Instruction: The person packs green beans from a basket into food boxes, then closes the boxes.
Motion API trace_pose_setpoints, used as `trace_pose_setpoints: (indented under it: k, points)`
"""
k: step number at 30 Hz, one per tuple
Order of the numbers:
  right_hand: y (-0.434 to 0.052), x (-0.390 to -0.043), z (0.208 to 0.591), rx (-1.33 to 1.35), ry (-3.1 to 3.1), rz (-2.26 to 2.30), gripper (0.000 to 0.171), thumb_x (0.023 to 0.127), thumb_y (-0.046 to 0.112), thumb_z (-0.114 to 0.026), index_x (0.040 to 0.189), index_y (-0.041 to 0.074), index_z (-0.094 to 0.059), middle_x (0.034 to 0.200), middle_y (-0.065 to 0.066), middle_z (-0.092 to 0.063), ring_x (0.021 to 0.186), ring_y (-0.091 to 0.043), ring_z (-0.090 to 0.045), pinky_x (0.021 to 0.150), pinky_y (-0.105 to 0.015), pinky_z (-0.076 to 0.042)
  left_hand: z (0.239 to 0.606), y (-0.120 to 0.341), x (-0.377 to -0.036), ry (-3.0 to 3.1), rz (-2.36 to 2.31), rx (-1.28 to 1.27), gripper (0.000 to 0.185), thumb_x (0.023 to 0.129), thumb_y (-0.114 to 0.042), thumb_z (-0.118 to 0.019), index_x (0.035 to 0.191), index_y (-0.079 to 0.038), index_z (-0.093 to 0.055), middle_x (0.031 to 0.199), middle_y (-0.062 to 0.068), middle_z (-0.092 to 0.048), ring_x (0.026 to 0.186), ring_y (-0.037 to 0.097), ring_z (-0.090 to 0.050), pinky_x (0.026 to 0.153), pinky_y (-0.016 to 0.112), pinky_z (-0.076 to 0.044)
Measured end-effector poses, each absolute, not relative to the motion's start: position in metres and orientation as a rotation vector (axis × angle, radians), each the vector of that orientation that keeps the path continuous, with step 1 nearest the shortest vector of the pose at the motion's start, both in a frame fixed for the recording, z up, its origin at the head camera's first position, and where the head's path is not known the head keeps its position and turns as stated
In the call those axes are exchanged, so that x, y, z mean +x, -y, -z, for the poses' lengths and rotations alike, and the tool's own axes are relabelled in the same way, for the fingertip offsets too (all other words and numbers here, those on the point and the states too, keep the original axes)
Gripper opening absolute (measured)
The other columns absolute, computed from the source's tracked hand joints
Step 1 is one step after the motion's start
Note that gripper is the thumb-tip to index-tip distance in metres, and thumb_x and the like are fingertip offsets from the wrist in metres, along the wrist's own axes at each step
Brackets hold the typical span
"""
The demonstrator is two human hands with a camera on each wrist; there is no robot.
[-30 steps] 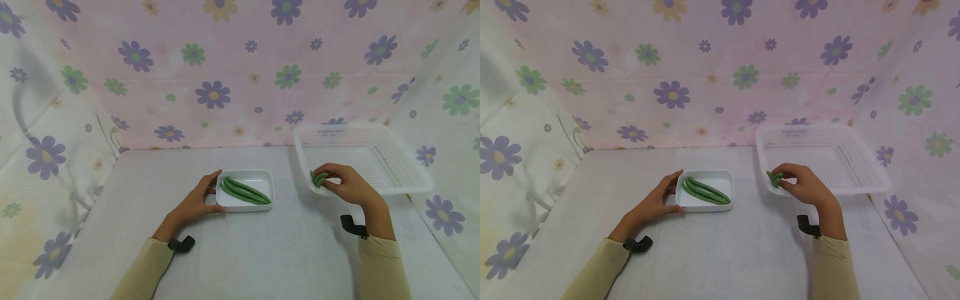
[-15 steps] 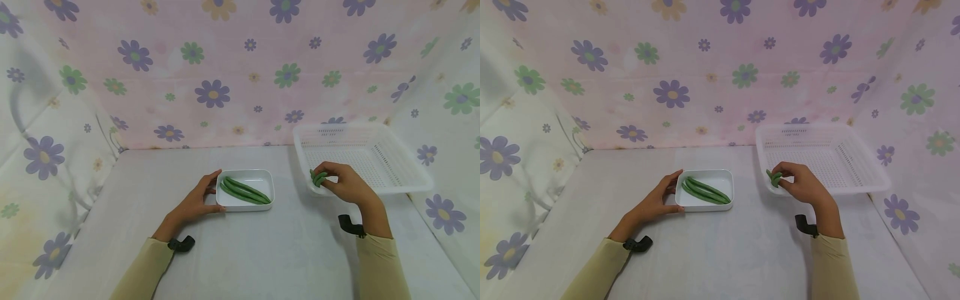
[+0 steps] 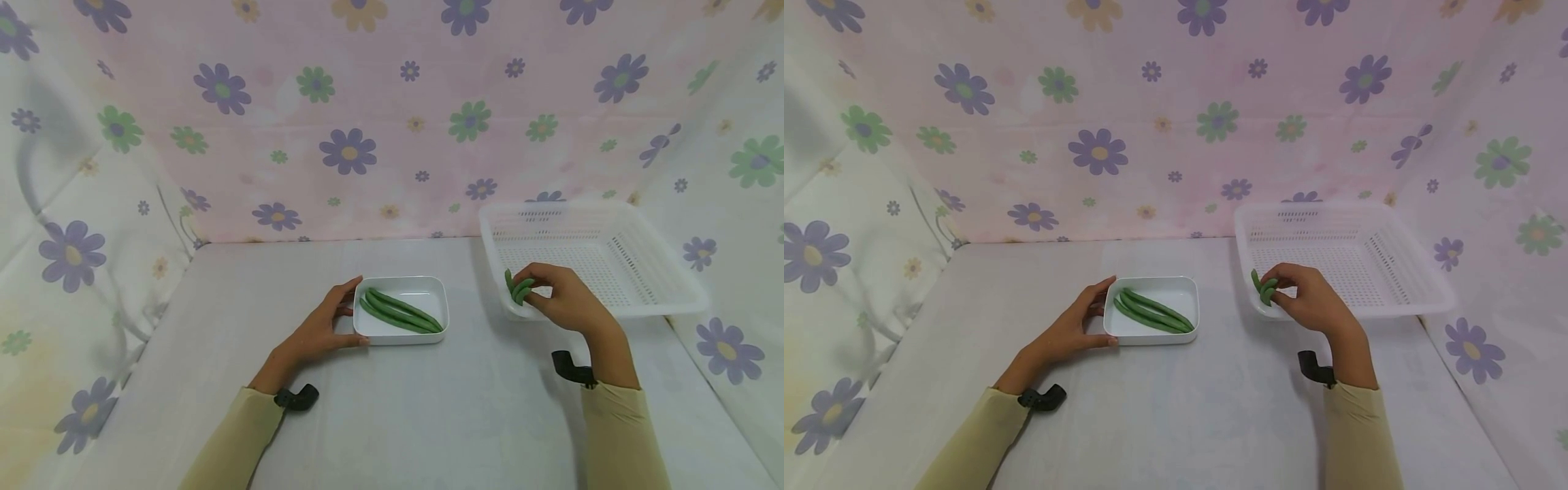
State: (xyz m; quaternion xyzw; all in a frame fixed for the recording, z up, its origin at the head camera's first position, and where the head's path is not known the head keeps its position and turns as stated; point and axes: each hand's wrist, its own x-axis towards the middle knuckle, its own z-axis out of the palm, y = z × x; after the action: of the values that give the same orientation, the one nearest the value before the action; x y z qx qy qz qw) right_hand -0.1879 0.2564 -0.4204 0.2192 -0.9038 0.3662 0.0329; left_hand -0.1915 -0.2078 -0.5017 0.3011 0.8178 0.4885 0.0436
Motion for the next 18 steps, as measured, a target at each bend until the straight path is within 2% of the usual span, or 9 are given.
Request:
trace_pose_setpoints:
  k: [6,8,13,18]
  points:
    - [-0.257,-0.189,0.422,0.685,2.786,-1.102,0.027,0.093,-0.011,-0.072,0.100,0.015,-0.074,0.104,0.003,-0.074,0.102,-0.004,-0.065,0.095,-0.026,-0.056,0.517,0.213,-0.200,-2.536,-1.439,0.909,0.118,0.082,-0.023,-0.095,0.170,-0.030,-0.017,0.163,0.008,-0.039,0.147,0.024,-0.045,0.112,0.041,-0.050]
    - [-0.257,-0.189,0.422,0.687,2.786,-1.097,0.027,0.093,-0.011,-0.072,0.100,0.015,-0.074,0.105,0.003,-0.074,0.102,-0.004,-0.065,0.094,-0.025,-0.056,0.519,0.215,-0.201,-2.530,-1.434,0.902,0.118,0.083,-0.026,-0.095,0.170,-0.034,-0.017,0.163,0.005,-0.038,0.147,0.021,-0.045,0.113,0.039,-0.050]
    - [-0.258,-0.188,0.420,0.678,2.778,-1.083,0.029,0.093,-0.011,-0.070,0.102,0.017,-0.074,0.109,0.002,-0.075,0.103,-0.005,-0.066,0.096,-0.035,-0.058,0.521,0.216,-0.203,-2.523,-1.427,0.896,0.118,0.083,-0.031,-0.095,0.170,-0.036,-0.016,0.163,0.002,-0.039,0.146,0.019,-0.045,0.113,0.038,-0.050]
    - [-0.257,-0.186,0.417,0.654,2.738,-1.082,0.026,0.094,-0.009,-0.070,0.105,0.014,-0.074,0.109,0.000,-0.075,0.103,-0.006,-0.067,0.089,-0.026,-0.053,0.520,0.216,-0.202,-2.520,-1.420,0.882,0.119,0.082,-0.030,-0.095,0.170,-0.036,-0.016,0.163,0.001,-0.038,0.145,0.018,-0.046,0.114,0.038,-0.050]
